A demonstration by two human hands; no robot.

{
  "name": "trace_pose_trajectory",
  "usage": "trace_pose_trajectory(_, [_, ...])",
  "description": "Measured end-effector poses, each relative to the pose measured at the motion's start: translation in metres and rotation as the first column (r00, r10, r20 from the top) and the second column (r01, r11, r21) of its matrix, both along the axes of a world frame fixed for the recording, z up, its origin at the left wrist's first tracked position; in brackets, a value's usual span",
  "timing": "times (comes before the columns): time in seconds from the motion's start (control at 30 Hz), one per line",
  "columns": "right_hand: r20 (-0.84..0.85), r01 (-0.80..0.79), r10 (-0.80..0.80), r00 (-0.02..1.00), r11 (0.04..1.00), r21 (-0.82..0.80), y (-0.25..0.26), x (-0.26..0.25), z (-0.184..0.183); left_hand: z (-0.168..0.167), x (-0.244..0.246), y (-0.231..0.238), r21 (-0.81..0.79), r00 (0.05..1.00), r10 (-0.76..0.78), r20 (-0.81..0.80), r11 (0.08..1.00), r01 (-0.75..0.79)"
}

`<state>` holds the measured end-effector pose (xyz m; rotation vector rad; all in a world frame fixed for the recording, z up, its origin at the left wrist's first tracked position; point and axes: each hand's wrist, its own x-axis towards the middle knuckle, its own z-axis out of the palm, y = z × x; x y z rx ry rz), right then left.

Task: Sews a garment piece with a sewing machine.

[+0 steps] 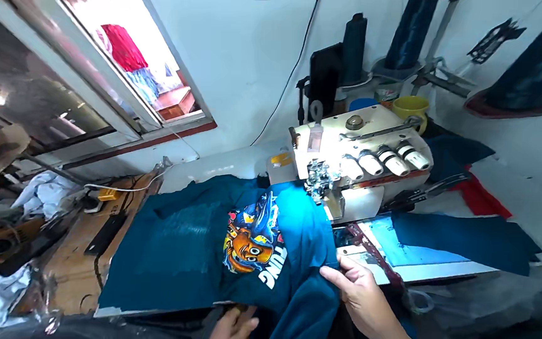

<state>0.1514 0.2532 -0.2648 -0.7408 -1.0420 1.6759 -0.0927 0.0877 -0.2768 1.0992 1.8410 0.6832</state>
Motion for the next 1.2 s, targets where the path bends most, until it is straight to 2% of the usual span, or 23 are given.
trace_pose_trajectory(0.07, [-0.034, -0.043, 0.043, 0.998, 0.999, -0.004, -0.004, 0.009, 0.001, -0.026, 0.016, 0.005, 0.094, 0.947, 0.112, 0.301, 0.985, -0.146])
trace_pose_trajectory(0.13, [-0.043, -0.076, 0.078, 0.996, 0.997, 0.034, 0.001, 0.022, 0.009, -0.04, 0.026, 0.012, 0.123, 0.801, 0.085, 0.592, 0.973, -0.193])
trace_pose_trajectory(0.17, [-0.039, -0.079, 0.08, 0.996, 0.996, 0.034, 0.004, 0.029, 0.016, -0.043, 0.029, 0.014, 0.137, 0.755, 0.061, 0.653, 0.971, -0.196])
trace_pose_trajectory(0.23, [-0.025, -0.07, 0.071, 0.997, 0.997, 0.028, 0.013, 0.044, 0.026, -0.032, 0.028, 0.013, 0.211, 0.758, 0.027, 0.651, 0.953, -0.216])
trace_pose_trajectory(0.3, [0.002, -0.052, 0.052, 0.999, 0.998, 0.032, 0.023, 0.054, 0.03, 0.001, 0.013, 0.012, 0.378, 0.827, 0.069, 0.558, 0.866, -0.327])
trace_pose_trajectory(0.37, [0.033, -0.053, 0.051, 0.998, 0.997, 0.049, 0.029, 0.056, 0.029, 0.047, -0.014, 0.016, 0.569, 0.88, 0.154, 0.449, 0.71, -0.414])
trace_pose_trajectory(0.43, [0.076, -0.072, 0.064, 0.995, 0.992, 0.106, 0.028, 0.046, 0.021, 0.093, -0.045, 0.029, 0.737, 0.928, 0.221, 0.298, 0.565, -0.372])
trace_pose_trajectory(0.47, [0.096, -0.08, 0.066, 0.993, 0.986, 0.147, 0.025, 0.039, 0.015, 0.11, -0.059, 0.038, 0.794, 0.944, 0.272, 0.188, 0.524, -0.31])
trace_pose_trajectory(0.53, [0.105, -0.081, 0.061, 0.993, 0.976, 0.204, 0.019, 0.021, 0.002, 0.132, -0.079, 0.063, 0.823, 0.895, 0.435, -0.095, 0.541, -0.175])
trace_pose_trajectory(0.6, [0.087, -0.075, 0.058, 0.995, 0.976, 0.205, 0.015, 0.007, -0.007, 0.143, -0.072, 0.088, 0.722, 0.768, 0.537, -0.35, 0.677, -0.145])
trace_pose_trajectory(0.67, [0.081, -0.078, 0.062, 0.995, 0.973, 0.216, 0.013, 0.001, -0.013, 0.138, -0.043, 0.105, 0.628, 0.748, 0.452, -0.485, 0.776, -0.062])
trace_pose_trajectory(0.7, [0.074, -0.09, 0.076, 0.994, 0.972, 0.218, 0.012, 0.001, -0.013, 0.13, -0.019, 0.109, 0.603, 0.776, 0.363, -0.516, 0.797, 0.028])
trace_pose_trajectory(0.77, [0.057, -0.121, 0.111, 0.992, 0.971, 0.207, 0.009, 0.005, -0.008, 0.1, 0.034, 0.112, 0.566, 0.829, 0.14, -0.541, 0.79, 0.235])
trace_pose_trajectory(0.8, [0.042, -0.136, 0.13, 0.991, 0.97, 0.2, 0.007, 0.008, -0.005, 0.081, 0.058, 0.112, 0.567, 0.82, 0.084, -0.566, 0.762, 0.313])
trace_pose_trajectory(0.87, [0.006, -0.155, 0.156, 0.988, 0.971, 0.182, 0.005, 0.012, 0.0, 0.041, 0.088, 0.115, 0.598, 0.701, 0.18, -0.69, 0.687, 0.413])
trace_pose_trajectory(0.93, [-0.001, -0.168, 0.171, 0.985, 0.972, 0.167, 0.004, 0.016, 0.002, 0.016, 0.093, 0.119, 0.647, 0.627, 0.314, -0.713, 0.64, 0.416])
trace_pose_trajectory(0.97, [0.006, -0.165, 0.166, 0.986, 0.973, 0.162, 0.005, 0.017, 0.001, 0.012, 0.089, 0.12, 0.682, 0.648, 0.341, -0.681, 0.617, 0.393])
trace_pose_trajectory(1.03, [0.037, -0.138, 0.134, 0.99, 0.977, 0.165, 0.008, 0.017, -0.002, 0.017, 0.076, 0.12, 0.753, 0.796, 0.29, -0.531, 0.592, 0.286])
trace_pose_trajectory(1.07, [0.059, -0.124, 0.116, 0.991, 0.979, 0.164, 0.009, 0.017, -0.003, 0.026, 0.069, 0.119, 0.766, 0.901, 0.206, -0.381, 0.617, 0.182])
trace_pose_trajectory(1.1, [0.078, -0.116, 0.104, 0.992, 0.979, 0.169, 0.01, 0.017, -0.004, 0.038, 0.062, 0.117, 0.748, 0.984, 0.094, -0.152, 0.662, 0.052])
trace_pose_trajectory(1.13, [0.087, -0.11, 0.095, 0.992, 0.978, 0.178, 0.01, 0.016, -0.005, 0.05, 0.055, 0.116, 0.697, 0.993, -0.011, 0.118, 0.713, -0.075])
trace_pose_trajectory(1.17, [0.092, -0.107, 0.091, 0.992, 0.977, 0.187, 0.011, 0.016, -0.006, 0.061, 0.049, 0.116, 0.629, 0.936, -0.064, 0.347, 0.756, -0.182])
trace_pose_trajectory(1.2, [0.092, -0.105, 0.089, 0.992, 0.976, 0.192, 0.011, 0.015, -0.007, 0.07, 0.045, 0.116, 0.576, 0.874, -0.076, 0.48, 0.778, -0.249])
